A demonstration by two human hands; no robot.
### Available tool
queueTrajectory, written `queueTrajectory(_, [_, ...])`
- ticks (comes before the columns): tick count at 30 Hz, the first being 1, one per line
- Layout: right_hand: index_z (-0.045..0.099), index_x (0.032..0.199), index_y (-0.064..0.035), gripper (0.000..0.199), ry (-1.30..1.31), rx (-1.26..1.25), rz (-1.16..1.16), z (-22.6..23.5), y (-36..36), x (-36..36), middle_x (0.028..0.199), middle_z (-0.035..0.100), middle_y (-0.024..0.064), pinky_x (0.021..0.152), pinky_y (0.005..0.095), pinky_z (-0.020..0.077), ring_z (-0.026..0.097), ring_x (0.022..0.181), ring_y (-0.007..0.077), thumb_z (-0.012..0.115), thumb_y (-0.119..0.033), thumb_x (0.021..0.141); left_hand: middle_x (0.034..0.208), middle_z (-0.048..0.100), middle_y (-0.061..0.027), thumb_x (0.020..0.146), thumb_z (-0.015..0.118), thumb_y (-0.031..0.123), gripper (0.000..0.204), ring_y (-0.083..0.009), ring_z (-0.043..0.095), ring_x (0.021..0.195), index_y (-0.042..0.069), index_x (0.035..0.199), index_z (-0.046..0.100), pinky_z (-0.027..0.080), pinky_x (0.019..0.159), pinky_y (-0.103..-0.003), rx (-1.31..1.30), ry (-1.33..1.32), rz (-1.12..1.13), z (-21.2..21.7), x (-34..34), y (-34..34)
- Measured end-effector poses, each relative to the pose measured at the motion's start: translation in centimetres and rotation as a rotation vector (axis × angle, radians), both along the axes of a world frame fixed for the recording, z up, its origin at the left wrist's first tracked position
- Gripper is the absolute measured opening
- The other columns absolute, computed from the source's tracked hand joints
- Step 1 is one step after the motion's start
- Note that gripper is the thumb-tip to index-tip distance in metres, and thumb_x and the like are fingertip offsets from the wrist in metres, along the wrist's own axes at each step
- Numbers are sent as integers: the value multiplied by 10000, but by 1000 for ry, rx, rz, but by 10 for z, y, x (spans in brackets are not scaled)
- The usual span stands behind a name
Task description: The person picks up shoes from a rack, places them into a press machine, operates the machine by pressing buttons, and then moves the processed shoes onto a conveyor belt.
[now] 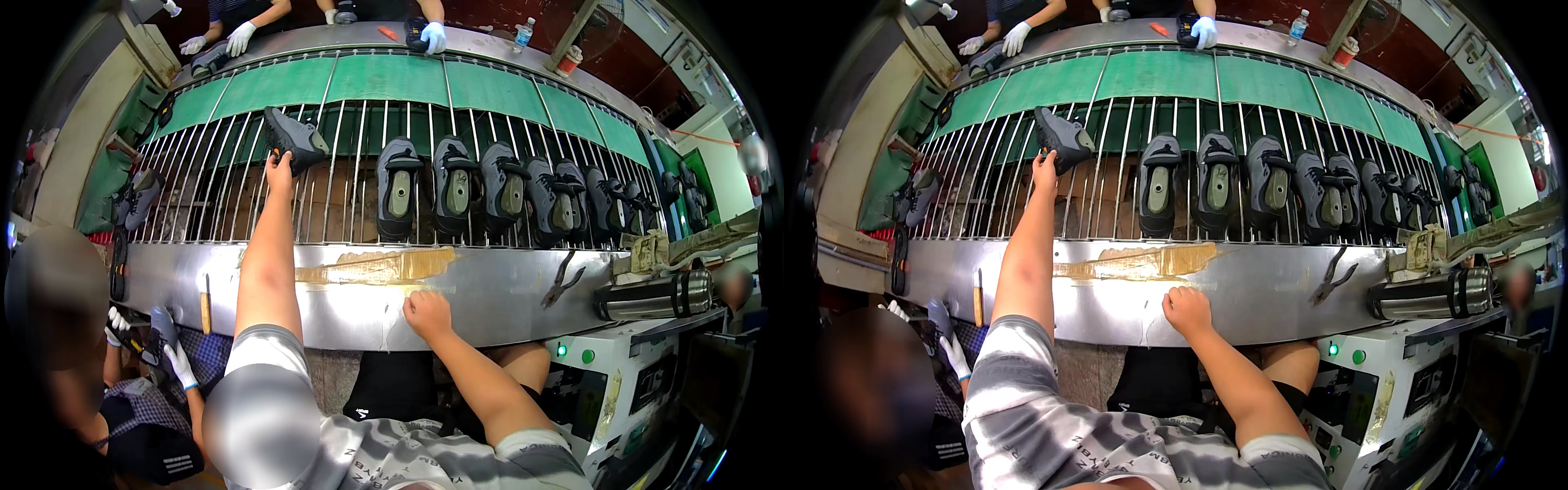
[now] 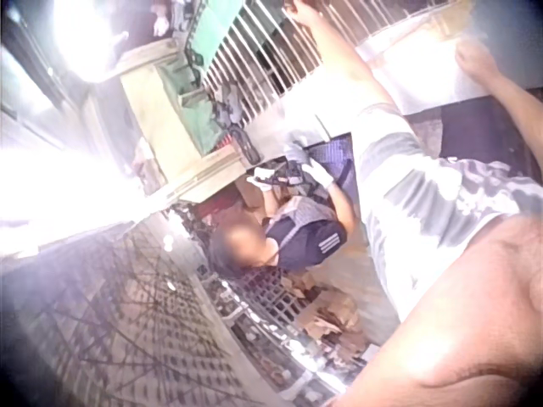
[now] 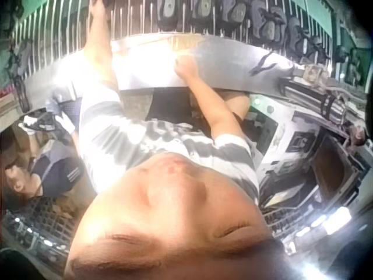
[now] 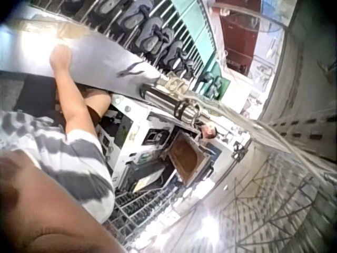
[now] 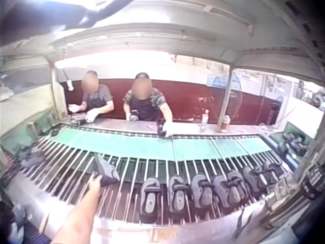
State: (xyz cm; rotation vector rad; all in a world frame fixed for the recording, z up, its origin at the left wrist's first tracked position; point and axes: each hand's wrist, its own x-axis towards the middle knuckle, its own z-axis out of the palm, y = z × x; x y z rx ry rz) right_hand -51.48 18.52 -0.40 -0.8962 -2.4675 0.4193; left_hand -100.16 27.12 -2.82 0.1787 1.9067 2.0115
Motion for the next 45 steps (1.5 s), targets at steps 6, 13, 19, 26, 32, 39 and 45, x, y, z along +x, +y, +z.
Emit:
queueTrajectory(6, [504,621,-112,212,11,-36,-1,-1,2,-3,629,554,62,578,403,461,576,632,269,639,-167,774,1353,474,-189,788,748,267,815,-294,545,1141,46,1447,321,460,919,-389,24,-106,-117,-14,-34,22])
queueTrajectory(13, [524,637,-111,195,35,5,12,-4,-1,-4,628,563,59,573,403,473,585,627,261,638,-185,776,1285,542,-134,815,701,187,623,-315,593,1049,131,1384,453,494,800,-543,-71,-268,-201,58,-2,-12])
queueTrajectory(19, [534,653,-98,177,4,-30,11,-7,-1,-4,650,571,68,594,417,475,583,648,279,638,-185,767,1000,669,-65,874,595,120,253,-169,659,794,18,1105,618,516,584,-249,-12,-189,-210,73,18,-86])
queueTrajectory(26, [516,650,-82,190,104,34,48,1,-19,5,677,535,80,635,419,461,556,692,283,660,-151,753,741,565,-12,903,573,202,156,-122,547,617,58,847,598,440,482,-249,-107,-191,-139,38,27,-122])
queueTrajectory(32, [519,647,-82,196,93,-49,40,-5,-14,11,678,538,85,648,417,454,553,690,292,662,-160,755,720,559,-27,947,502,319,273,-125,536,614,80,832,565,424,504,-265,-227,-229,-15,3,46,-83])
queueTrajectory(39, [505,635,-81,206,169,-103,20,-5,-14,3,651,529,85,632,439,431,546,684,304,638,-153,775,877,555,-19,857,665,254,266,-145,524,713,93,1036,552,424,529,-337,-13,-58,29,-18,5,-27])
queueTrajectory(45, [512,642,-90,193,125,-101,17,-8,-15,0,658,545,81,620,427,445,562,672,294,631,-154,780,1347,471,-123,745,775,280,847,-289,582,1047,207,1445,305,525,740,-435,47,-157,-36,5,35,-11])
